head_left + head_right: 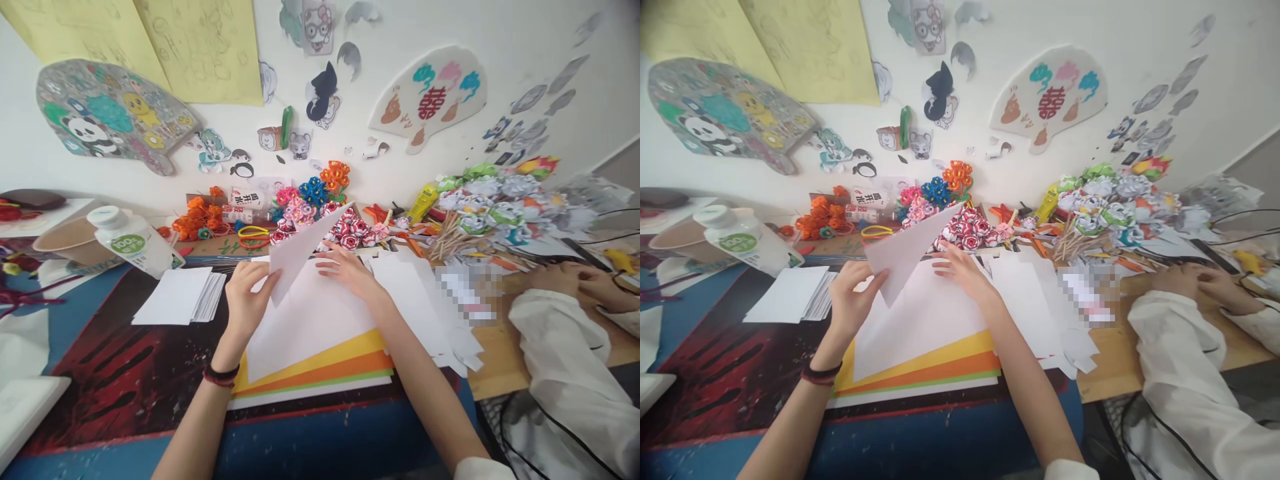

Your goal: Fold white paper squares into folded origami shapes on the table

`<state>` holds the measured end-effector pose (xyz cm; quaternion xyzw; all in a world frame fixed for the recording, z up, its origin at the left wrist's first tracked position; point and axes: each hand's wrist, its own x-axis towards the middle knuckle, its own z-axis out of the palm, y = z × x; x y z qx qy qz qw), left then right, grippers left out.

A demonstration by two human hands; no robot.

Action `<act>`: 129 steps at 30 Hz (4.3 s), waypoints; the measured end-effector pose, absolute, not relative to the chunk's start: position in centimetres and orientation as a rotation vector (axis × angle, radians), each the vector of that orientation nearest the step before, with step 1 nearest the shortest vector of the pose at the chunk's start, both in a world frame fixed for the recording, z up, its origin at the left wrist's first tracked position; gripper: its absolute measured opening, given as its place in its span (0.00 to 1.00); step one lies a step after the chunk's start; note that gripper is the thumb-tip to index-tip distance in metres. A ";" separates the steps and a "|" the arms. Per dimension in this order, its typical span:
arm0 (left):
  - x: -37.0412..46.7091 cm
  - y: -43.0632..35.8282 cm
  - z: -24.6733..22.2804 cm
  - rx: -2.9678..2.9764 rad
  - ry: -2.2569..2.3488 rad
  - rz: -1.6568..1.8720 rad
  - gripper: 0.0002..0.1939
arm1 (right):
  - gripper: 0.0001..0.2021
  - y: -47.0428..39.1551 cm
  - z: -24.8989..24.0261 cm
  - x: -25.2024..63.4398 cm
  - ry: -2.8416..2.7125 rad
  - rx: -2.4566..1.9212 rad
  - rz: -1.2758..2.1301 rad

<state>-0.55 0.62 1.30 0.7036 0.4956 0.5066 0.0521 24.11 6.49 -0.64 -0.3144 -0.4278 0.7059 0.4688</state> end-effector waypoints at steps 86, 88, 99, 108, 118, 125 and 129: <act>0.7 -3.2 -1.5 2.807 1.516 0.320 0.20 | 0.22 -6.8 -1.5 38.3 -1.704 -2.071 -0.277; 0.5 -3.1 -1.5 2.811 1.511 0.360 0.21 | 0.20 -6.6 -1.5 36.2 -1.788 -1.866 -0.103; 1.2 -4.2 0.0 2.885 1.328 0.237 0.30 | 0.20 -1.3 2.2 23.0 -2.117 -1.222 0.435; 0.1 -3.5 0.5 2.989 0.828 0.242 0.21 | 0.18 5.7 -1.3 20.0 -1.871 -1.169 0.639; -0.5 -3.6 0.6 3.103 1.133 0.729 0.13 | 0.15 5.0 -0.6 22.8 -1.337 -1.111 1.137; -1.4 -3.5 1.5 2.139 1.733 1.219 0.11 | 0.15 4.0 -0.2 21.6 -1.061 -1.212 1.010; -1.0 -3.2 2.2 1.762 1.742 1.285 0.13 | 0.14 1.1 0.3 18.4 -1.149 -1.162 0.742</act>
